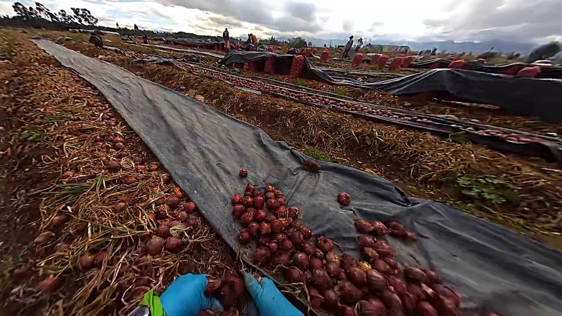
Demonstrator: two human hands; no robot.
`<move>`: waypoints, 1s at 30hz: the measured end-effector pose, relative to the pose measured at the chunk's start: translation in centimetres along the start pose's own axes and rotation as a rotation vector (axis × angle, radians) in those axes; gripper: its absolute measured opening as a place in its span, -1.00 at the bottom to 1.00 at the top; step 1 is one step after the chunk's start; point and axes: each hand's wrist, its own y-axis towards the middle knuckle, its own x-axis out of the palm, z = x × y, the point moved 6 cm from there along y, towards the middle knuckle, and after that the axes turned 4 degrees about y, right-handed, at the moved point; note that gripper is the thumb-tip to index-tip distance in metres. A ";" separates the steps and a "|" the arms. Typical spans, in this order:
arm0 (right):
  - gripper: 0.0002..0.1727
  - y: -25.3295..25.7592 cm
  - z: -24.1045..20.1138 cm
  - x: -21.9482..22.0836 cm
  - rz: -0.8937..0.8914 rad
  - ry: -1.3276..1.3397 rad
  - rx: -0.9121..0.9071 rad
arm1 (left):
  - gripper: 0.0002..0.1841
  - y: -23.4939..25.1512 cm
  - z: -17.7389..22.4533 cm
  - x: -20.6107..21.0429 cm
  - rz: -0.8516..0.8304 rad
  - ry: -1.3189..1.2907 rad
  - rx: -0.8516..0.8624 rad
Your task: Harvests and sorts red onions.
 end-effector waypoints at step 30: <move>-0.34 13.2 4.4 0.4 0.181 0.049 0.196 | -0.27 -10.2 -30.6 16.7 -0.154 -0.232 -1.060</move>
